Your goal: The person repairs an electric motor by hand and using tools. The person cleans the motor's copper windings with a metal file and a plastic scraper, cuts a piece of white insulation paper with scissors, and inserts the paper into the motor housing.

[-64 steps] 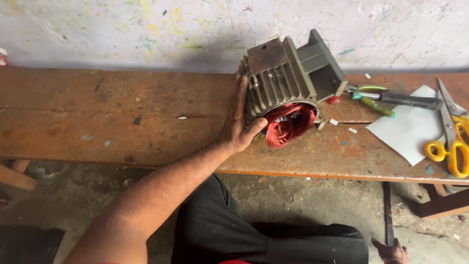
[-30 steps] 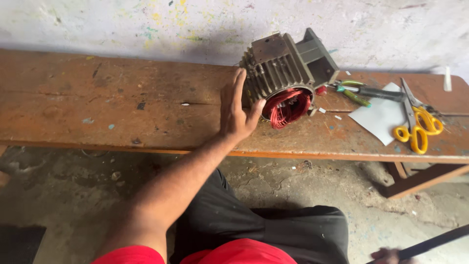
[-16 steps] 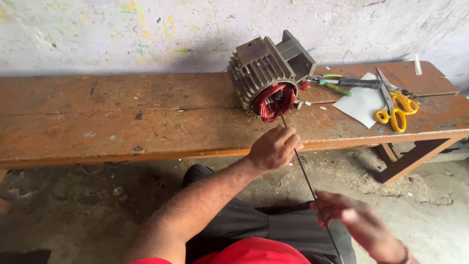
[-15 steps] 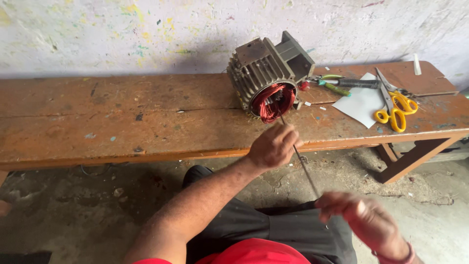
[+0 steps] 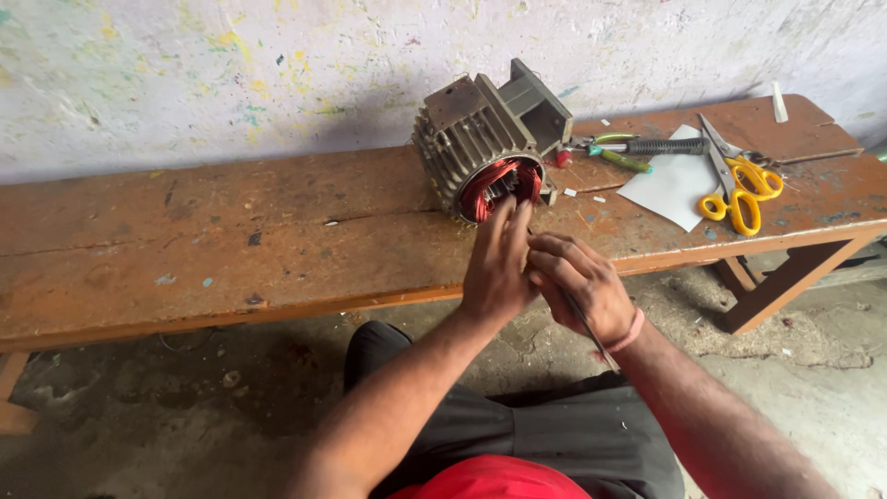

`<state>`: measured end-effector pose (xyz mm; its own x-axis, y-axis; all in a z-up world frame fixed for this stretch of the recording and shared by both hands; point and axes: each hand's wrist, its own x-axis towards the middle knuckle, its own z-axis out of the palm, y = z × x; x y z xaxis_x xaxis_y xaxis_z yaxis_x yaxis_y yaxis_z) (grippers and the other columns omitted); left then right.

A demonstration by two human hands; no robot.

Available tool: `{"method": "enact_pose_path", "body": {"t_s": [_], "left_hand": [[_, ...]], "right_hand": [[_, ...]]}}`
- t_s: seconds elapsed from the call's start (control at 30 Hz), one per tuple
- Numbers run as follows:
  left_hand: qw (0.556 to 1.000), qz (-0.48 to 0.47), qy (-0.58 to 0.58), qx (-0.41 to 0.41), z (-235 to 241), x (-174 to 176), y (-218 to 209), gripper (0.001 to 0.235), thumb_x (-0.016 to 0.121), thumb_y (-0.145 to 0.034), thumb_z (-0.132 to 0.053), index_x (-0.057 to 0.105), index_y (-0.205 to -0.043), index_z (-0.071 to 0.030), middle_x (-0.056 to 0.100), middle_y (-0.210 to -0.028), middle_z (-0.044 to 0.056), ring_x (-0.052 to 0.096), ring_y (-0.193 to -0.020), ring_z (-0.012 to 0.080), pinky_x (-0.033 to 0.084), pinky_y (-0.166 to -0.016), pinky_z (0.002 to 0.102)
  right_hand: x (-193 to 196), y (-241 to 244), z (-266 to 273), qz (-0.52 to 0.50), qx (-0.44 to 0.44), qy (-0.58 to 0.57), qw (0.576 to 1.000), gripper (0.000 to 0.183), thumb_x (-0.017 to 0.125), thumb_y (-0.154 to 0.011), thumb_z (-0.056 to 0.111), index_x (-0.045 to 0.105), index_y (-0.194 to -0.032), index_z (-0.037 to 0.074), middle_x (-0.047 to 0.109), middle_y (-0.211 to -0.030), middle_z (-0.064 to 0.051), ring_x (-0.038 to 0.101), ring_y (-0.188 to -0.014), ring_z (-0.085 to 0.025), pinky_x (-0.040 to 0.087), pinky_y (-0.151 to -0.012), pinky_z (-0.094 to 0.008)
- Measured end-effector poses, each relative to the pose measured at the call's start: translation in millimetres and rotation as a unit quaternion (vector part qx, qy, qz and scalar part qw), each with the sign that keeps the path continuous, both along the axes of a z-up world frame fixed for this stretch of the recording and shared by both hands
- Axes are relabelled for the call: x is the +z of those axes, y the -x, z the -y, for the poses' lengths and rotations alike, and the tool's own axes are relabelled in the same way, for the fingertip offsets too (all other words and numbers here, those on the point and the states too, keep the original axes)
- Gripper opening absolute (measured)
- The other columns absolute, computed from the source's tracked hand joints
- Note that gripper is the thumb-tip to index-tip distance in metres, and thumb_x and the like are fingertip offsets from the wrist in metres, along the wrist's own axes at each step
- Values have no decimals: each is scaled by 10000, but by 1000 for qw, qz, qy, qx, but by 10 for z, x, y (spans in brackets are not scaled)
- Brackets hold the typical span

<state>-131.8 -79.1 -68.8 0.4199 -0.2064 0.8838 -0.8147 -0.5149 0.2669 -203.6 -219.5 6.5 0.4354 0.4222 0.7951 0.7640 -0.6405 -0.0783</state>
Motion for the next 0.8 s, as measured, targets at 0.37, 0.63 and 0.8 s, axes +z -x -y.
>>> {"method": "enact_pose_path", "body": {"t_s": [0.37,0.63,0.8], "left_hand": [[977,-211,23,-21,-64,-79,-110,738,699,-877,-137,368,-1509,54,593,-1292,270,639,-1205,407,583,-983,463],[995,-71,67,-10,-46,60,-410,538,589,-1049,-231,414,-1505,-6,642,-1332,274,720,-1158,398,657,-914,442],[970,-206,124,-35,-25,45,-379,495,627,-1002,-241,465,-1440,-77,745,-1048,153,786,-901,312,654,-714,397]], "right_hand": [[47,-536,-56,-17,31,7,999,227,676,-952,136,647,-1095,-39,709,-1129,-198,697,-1117,-355,587,-938,-444],[62,-705,-194,-58,86,-151,983,250,518,-1093,184,600,-983,-25,669,-1025,-178,691,-1000,-349,548,-932,-443],[-38,-794,-362,-121,110,-277,947,278,521,-1101,206,574,-936,-11,606,-873,-112,632,-805,-241,527,-787,-363]]}}
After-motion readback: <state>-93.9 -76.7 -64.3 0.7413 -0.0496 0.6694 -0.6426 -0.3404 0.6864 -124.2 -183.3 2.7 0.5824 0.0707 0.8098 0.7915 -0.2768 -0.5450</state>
